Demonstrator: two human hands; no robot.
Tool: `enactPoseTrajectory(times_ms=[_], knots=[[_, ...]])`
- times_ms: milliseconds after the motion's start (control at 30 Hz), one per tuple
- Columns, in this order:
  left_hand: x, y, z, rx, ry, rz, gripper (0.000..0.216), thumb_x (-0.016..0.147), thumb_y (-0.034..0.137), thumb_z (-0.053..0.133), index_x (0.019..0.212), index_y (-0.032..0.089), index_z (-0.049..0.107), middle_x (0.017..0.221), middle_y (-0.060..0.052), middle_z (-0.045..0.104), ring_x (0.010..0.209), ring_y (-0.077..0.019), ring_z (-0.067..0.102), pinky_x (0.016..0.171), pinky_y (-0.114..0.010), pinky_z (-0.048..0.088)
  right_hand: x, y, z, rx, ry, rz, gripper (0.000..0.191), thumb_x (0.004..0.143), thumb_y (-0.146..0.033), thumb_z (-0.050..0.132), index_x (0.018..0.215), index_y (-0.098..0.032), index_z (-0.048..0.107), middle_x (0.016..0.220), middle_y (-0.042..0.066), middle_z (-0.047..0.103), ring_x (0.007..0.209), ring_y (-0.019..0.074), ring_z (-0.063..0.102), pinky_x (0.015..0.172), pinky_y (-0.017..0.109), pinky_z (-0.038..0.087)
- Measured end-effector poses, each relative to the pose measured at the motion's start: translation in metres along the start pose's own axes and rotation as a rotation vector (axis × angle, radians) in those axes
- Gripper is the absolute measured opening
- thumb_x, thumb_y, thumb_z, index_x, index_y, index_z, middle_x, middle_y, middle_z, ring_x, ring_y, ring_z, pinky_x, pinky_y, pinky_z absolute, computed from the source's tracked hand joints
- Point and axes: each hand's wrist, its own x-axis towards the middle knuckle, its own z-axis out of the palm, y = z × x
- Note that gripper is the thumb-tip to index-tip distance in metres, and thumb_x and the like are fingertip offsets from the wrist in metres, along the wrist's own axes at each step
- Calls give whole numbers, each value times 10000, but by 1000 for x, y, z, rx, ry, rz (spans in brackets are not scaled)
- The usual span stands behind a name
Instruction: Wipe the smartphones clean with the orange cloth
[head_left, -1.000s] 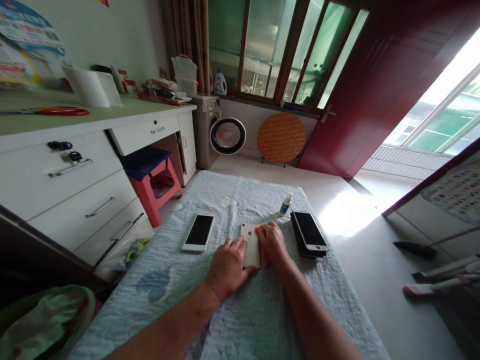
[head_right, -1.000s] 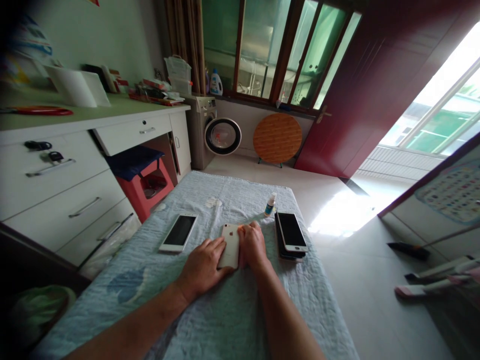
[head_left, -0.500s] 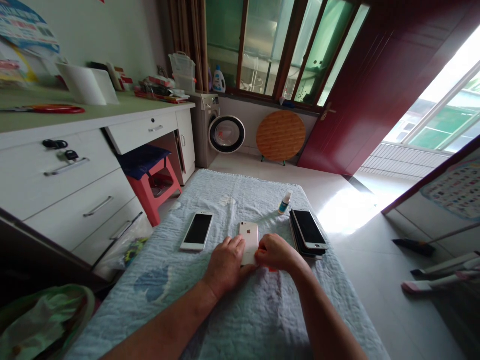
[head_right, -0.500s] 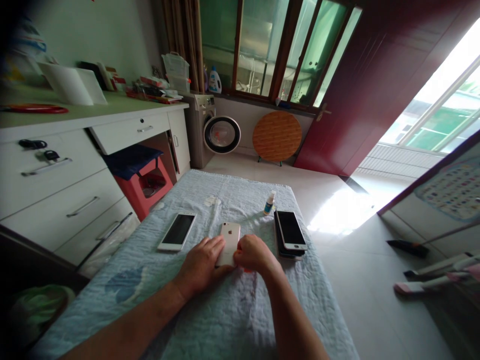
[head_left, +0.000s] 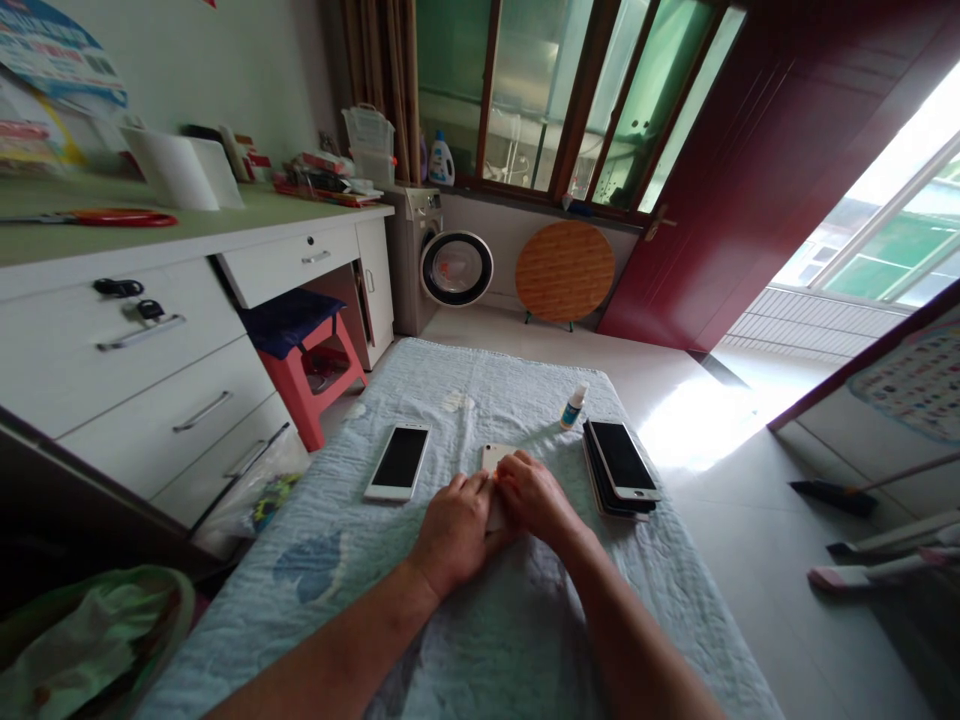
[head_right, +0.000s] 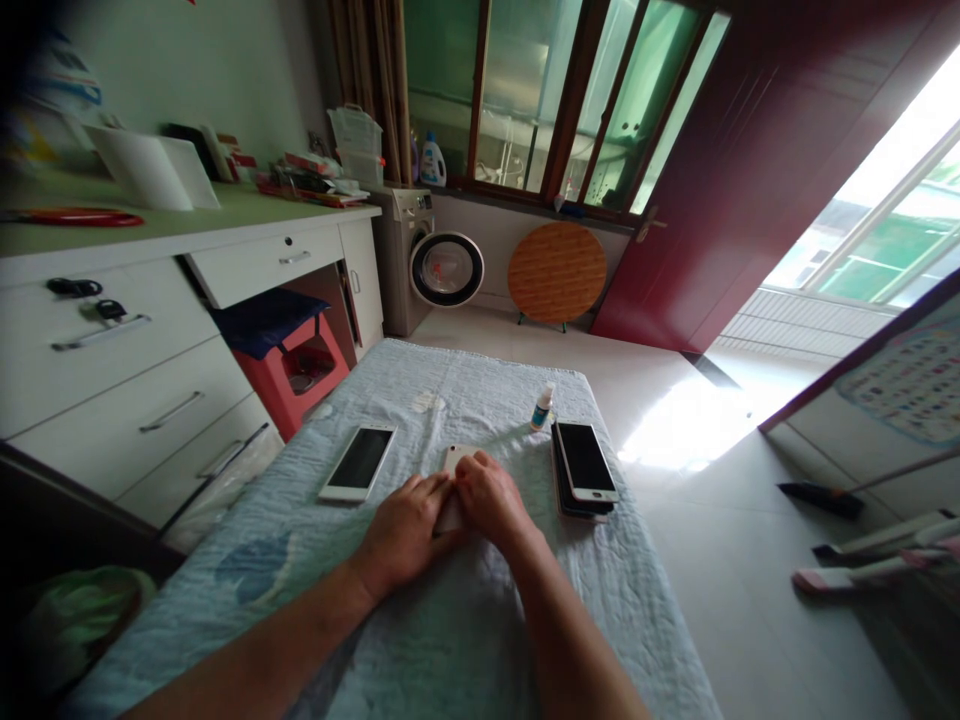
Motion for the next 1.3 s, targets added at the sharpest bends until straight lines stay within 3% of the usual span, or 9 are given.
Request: enactPoseTrajectory(times_ms=[333, 433, 567, 733, 967, 1133, 1300], knots=[[0, 0, 2, 47, 2, -4, 589, 764, 464, 715, 1242, 146, 585, 1333, -138, 573, 1191, -327, 517, 1046, -416, 403, 13, 28, 15, -78, 286, 195, 188, 921, -205, 475, 845, -191, 647, 876, 41, 560, 839, 172, 521, 779, 271, 406], [0, 1, 1, 47, -5, -7, 587, 763, 461, 716, 1248, 158, 583, 1344, -130, 567, 1200, -326, 512, 1056, -414, 394, 14, 28, 16, -68, 291, 176, 188, 906, -169, 472, 865, -177, 656, 884, 53, 583, 867, 182, 522, 818, 285, 403], [0, 2, -1, 41, -8, -6, 607, 792, 485, 684, 1280, 142, 570, 1331, -141, 576, 1189, -329, 514, 1051, -424, 398, 15, 16, 19, -59, 200, 21, 201, 884, -109, 483, 912, -182, 668, 936, 50, 623, 920, 183, 522, 879, 293, 378], [0, 4, -5, 32, -2, 8, 572, 842, 469, 625, 1304, 137, 560, 1279, -120, 611, 1122, -306, 540, 1013, -407, 424, 17, 0, 21, -81, 110, -63, 201, 906, -113, 484, 944, -204, 659, 966, 34, 645, 899, 177, 514, 847, 273, 374], [-1, 4, -5, 65, -8, -1, 546, 803, 493, 672, 1212, 139, 605, 1297, -134, 594, 1130, -319, 535, 983, -410, 437, 17, 6, 19, -179, 137, 57, 179, 897, -125, 501, 830, -208, 645, 903, 36, 636, 859, 190, 498, 818, 285, 365], [0, 2, -3, 64, -14, 2, 595, 775, 496, 707, 1238, 141, 585, 1323, -134, 582, 1158, -320, 527, 1006, -411, 428, 15, 16, 18, -215, 248, 203, 169, 883, -148, 484, 857, -205, 642, 966, 75, 576, 920, 211, 495, 823, 299, 387], [0, 1, -1, 63, -15, 6, 603, 781, 493, 705, 1246, 129, 586, 1340, -138, 573, 1167, -324, 526, 1021, -419, 423, 15, 21, 17, -133, 387, 229, 105, 855, -152, 479, 899, -200, 561, 919, 56, 548, 908, 204, 505, 828, 303, 407]])
